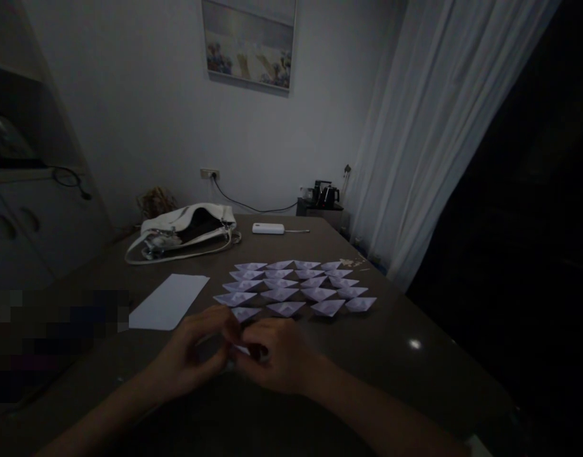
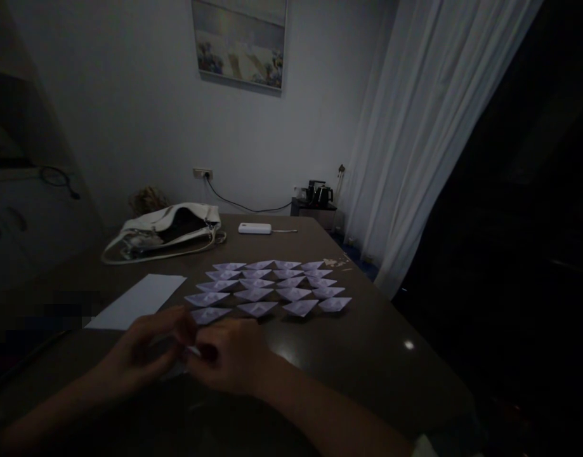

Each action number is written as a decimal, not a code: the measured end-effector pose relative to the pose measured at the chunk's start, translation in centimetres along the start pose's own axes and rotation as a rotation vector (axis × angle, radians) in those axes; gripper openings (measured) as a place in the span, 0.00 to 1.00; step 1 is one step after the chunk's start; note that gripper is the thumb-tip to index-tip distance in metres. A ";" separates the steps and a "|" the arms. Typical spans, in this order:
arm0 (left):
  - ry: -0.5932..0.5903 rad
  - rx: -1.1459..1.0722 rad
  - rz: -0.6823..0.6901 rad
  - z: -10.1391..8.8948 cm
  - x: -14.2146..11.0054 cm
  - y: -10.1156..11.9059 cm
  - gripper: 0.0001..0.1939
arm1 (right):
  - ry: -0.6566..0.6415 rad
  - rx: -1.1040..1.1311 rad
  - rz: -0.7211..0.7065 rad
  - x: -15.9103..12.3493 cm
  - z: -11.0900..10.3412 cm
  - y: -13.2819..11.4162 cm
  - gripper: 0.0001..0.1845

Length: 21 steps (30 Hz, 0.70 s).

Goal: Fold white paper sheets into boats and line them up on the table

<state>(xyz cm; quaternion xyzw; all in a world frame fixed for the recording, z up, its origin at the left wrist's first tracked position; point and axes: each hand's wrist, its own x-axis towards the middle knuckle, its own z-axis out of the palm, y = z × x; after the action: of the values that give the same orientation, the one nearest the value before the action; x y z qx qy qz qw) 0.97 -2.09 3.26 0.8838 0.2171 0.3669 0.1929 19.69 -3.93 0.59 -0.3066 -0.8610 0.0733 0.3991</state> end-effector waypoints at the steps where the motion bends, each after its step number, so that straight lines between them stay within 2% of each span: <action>1: -0.015 -0.009 -0.001 0.1 0.0 0.1 0.05 | -0.043 -0.041 -0.024 -0.2 0.2 0.1 0.11; 4: -0.038 -0.008 -0.016 0.4 -0.2 0.0 0.05 | -0.091 -0.138 -0.070 -0.6 0.6 0.4 0.12; 8: -0.042 0.024 -0.023 0.6 -0.4 -0.5 0.05 | -0.056 -0.188 -0.112 -0.6 0.6 0.2 0.17; 21: -0.072 0.066 -0.037 0.5 -0.4 -1.2 0.05 | 0.017 -0.259 -0.180 -0.3 0.4 -0.1 0.17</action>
<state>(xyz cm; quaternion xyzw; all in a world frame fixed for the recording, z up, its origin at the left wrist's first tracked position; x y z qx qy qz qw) 0.82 -1.44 2.08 0.8981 0.2382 0.3240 0.1781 19.54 -4.13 0.12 -0.2779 -0.8839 -0.0771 0.3681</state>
